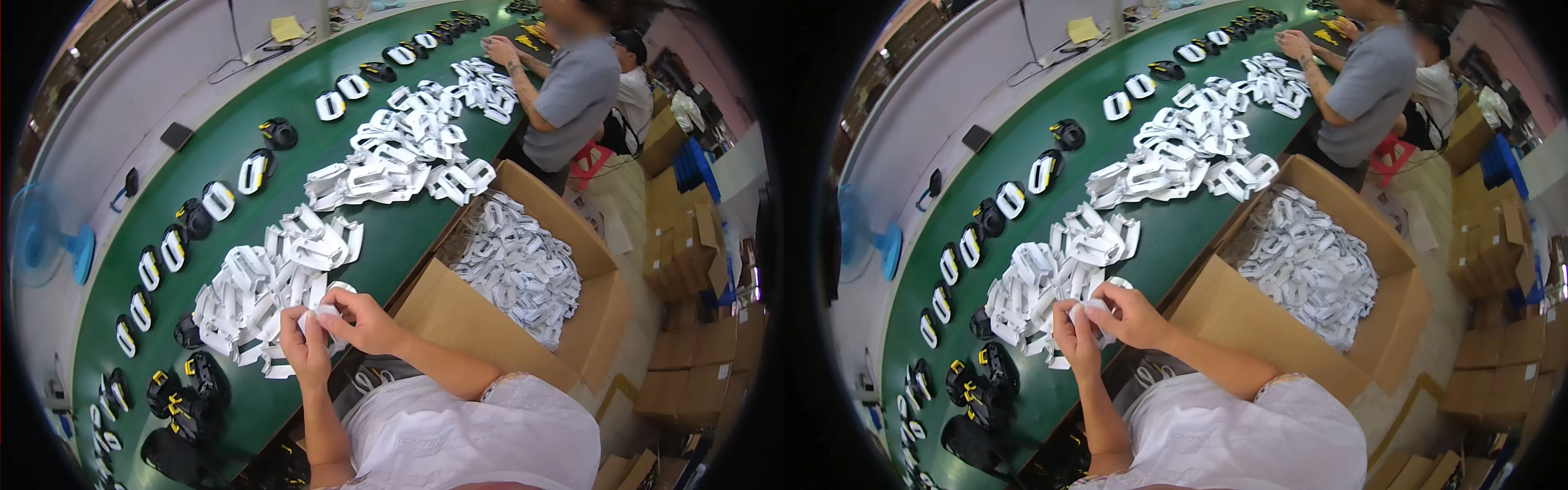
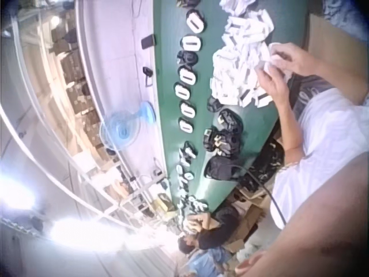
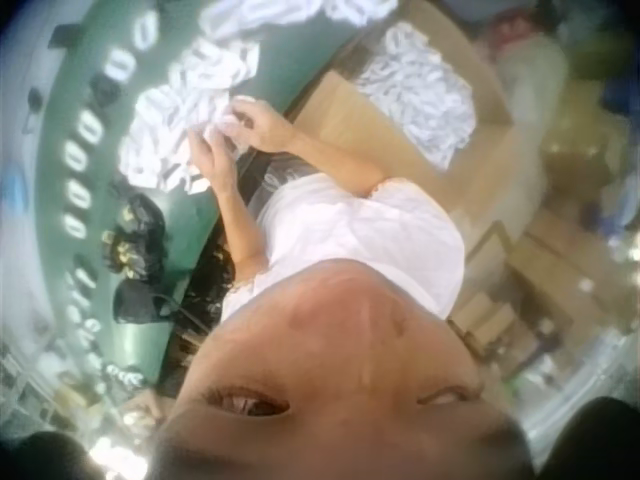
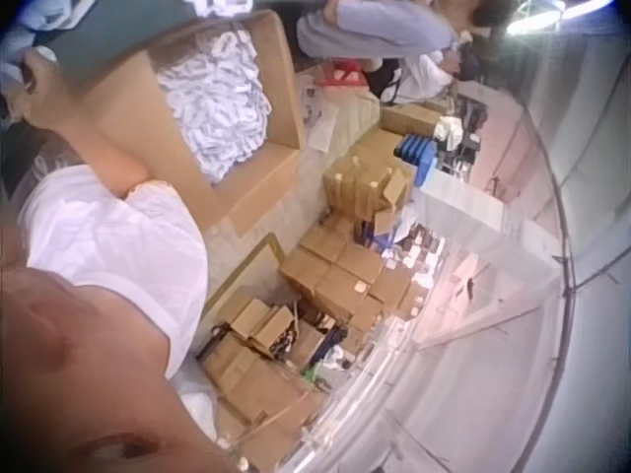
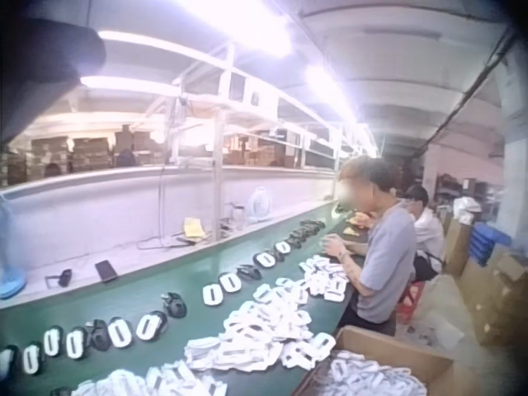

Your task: Manually assembling plastic and rubber parts on an industrial production line.

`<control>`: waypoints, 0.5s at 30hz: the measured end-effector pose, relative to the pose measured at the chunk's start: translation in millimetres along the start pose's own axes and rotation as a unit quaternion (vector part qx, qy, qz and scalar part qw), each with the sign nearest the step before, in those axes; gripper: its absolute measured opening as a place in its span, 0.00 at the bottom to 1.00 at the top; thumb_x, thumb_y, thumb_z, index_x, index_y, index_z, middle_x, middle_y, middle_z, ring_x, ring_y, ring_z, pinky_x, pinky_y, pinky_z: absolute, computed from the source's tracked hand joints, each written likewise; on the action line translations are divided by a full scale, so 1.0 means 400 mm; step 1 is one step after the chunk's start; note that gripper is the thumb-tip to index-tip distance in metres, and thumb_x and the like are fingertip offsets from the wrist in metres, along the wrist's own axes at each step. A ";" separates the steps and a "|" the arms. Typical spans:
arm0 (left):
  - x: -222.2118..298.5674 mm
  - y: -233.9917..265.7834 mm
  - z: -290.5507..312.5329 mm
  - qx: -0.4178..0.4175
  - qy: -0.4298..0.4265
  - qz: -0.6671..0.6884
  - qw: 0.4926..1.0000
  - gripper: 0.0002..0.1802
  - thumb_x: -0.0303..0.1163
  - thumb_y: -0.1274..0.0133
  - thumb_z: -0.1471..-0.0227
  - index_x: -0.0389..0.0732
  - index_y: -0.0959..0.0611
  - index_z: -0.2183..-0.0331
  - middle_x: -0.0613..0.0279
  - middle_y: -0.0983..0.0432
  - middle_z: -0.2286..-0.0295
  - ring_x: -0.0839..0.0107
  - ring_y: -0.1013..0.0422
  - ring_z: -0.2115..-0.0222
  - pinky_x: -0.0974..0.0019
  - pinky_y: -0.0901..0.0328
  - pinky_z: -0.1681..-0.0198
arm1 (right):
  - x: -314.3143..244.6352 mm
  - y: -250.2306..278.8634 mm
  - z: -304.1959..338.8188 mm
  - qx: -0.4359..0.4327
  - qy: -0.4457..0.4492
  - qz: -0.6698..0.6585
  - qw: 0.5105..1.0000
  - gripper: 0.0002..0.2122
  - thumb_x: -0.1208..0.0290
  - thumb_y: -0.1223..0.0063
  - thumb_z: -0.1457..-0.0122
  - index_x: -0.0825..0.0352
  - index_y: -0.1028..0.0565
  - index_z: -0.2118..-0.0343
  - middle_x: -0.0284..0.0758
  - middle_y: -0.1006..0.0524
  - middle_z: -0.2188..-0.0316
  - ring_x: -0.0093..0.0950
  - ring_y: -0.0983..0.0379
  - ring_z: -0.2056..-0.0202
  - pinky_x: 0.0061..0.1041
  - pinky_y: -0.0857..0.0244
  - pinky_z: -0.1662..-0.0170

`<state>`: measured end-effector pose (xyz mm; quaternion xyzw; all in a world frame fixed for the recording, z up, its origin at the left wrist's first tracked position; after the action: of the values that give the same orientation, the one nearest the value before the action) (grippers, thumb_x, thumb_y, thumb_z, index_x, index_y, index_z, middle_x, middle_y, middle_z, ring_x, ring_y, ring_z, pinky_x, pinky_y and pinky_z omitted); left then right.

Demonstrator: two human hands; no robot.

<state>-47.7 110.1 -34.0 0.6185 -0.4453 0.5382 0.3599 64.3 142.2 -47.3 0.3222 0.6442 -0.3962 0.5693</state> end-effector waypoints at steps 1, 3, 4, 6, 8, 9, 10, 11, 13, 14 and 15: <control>-0.008 -0.011 0.009 -0.043 0.026 0.027 0.998 0.11 0.33 0.59 0.42 0.37 0.32 0.73 0.72 0.38 0.84 0.86 0.45 0.85 0.79 0.52 0.83 | -0.002 -0.001 -0.002 0.000 0.006 0.010 1.000 0.07 0.71 0.52 0.42 0.71 0.30 0.67 0.30 0.28 0.77 0.15 0.33 0.75 0.17 0.37 0.72; -0.009 -0.026 0.021 -0.074 0.030 0.041 0.996 0.11 0.33 0.60 0.41 0.37 0.32 0.74 0.73 0.40 0.86 0.87 0.46 0.85 0.80 0.52 0.83 | -0.035 -0.006 -0.001 0.030 0.038 0.051 0.997 0.08 0.70 0.52 0.43 0.70 0.30 0.71 0.33 0.29 0.81 0.20 0.33 0.80 0.20 0.39 0.76; -0.014 -0.027 0.023 -0.078 0.032 0.043 0.996 0.11 0.33 0.60 0.41 0.37 0.32 0.74 0.73 0.40 0.86 0.87 0.46 0.85 0.80 0.52 0.83 | -0.058 -0.010 0.002 0.052 0.069 0.091 0.992 0.09 0.69 0.51 0.43 0.70 0.30 0.74 0.36 0.29 0.86 0.24 0.34 0.85 0.24 0.41 0.80; -0.025 -0.011 0.023 -0.059 0.043 0.055 0.996 0.13 0.33 0.61 0.41 0.39 0.33 0.77 0.74 0.41 0.87 0.87 0.46 0.86 0.79 0.53 0.84 | -0.070 -0.018 0.014 0.070 0.078 0.077 0.992 0.09 0.69 0.52 0.44 0.70 0.30 0.76 0.39 0.31 0.88 0.28 0.35 0.87 0.26 0.42 0.80; -0.013 -0.021 0.026 -0.061 0.045 0.029 0.997 0.15 0.33 0.62 0.40 0.39 0.34 0.78 0.73 0.41 0.87 0.87 0.47 0.86 0.78 0.53 0.84 | -0.064 -0.013 0.020 0.070 0.055 0.121 0.989 0.08 0.71 0.54 0.42 0.71 0.30 0.74 0.35 0.30 0.85 0.22 0.35 0.83 0.23 0.41 0.78; -0.009 -0.027 0.032 -0.066 0.050 0.002 0.997 0.16 0.33 0.63 0.40 0.39 0.35 0.79 0.73 0.42 0.87 0.86 0.47 0.87 0.78 0.54 0.85 | -0.062 -0.013 0.022 0.070 0.053 0.121 0.989 0.08 0.71 0.54 0.42 0.71 0.30 0.74 0.35 0.30 0.85 0.22 0.35 0.83 0.23 0.41 0.78; -0.004 -0.034 0.038 -0.066 0.051 0.002 0.997 0.16 0.33 0.63 0.40 0.39 0.35 0.79 0.73 0.42 0.87 0.86 0.47 0.87 0.78 0.54 0.85 | -0.070 -0.012 0.024 0.077 0.074 0.148 0.983 0.08 0.72 0.55 0.43 0.70 0.31 0.75 0.36 0.31 0.86 0.26 0.34 0.84 0.24 0.42 0.79; 0.005 -0.032 0.041 -0.042 0.042 -0.025 0.998 0.17 0.34 0.63 0.40 0.39 0.35 0.80 0.73 0.43 0.88 0.86 0.47 0.87 0.76 0.54 0.85 | -0.080 -0.010 0.028 0.085 0.095 0.174 0.976 0.08 0.73 0.55 0.43 0.70 0.31 0.76 0.38 0.31 0.86 0.30 0.34 0.85 0.25 0.42 0.80; 0.020 -0.034 0.041 -0.023 0.034 -0.054 0.998 0.18 0.34 0.63 0.40 0.38 0.36 0.80 0.72 0.43 0.88 0.85 0.47 0.87 0.75 0.54 0.85 | -0.109 -0.013 0.033 0.109 0.135 0.207 0.963 0.08 0.73 0.55 0.44 0.70 0.31 0.77 0.38 0.32 0.86 0.32 0.34 0.85 0.26 0.42 0.81; 0.056 -0.033 0.040 -0.001 -0.028 -0.112 0.993 0.18 0.34 0.63 0.40 0.38 0.36 0.80 0.72 0.44 0.89 0.84 0.48 0.87 0.74 0.54 0.85 | -0.136 -0.015 0.042 0.133 0.174 0.240 0.946 0.08 0.73 0.55 0.45 0.70 0.32 0.78 0.39 0.32 0.86 0.35 0.34 0.85 0.26 0.43 0.81; 0.090 -0.030 0.046 0.024 -0.090 -0.169 0.981 0.18 0.34 0.63 0.40 0.37 0.36 0.80 0.72 0.44 0.89 0.83 0.48 0.87 0.73 0.54 0.85 | -0.145 -0.022 0.048 0.132 0.173 0.239 0.946 0.08 0.73 0.55 0.45 0.70 0.32 0.78 0.39 0.32 0.86 0.35 0.34 0.85 0.26 0.43 0.81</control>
<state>-29.1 91.6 -1.1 0.7392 -0.3517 0.4221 0.3895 74.1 123.3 10.6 0.6030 0.5786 -0.2680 0.4793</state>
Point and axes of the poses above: each hand's wrist, its own z-axis away from the middle knuckle, its own y-axis out of the back of the hand, x = y × z, the point moved 9 cm from there along -z, towards the middle knuckle
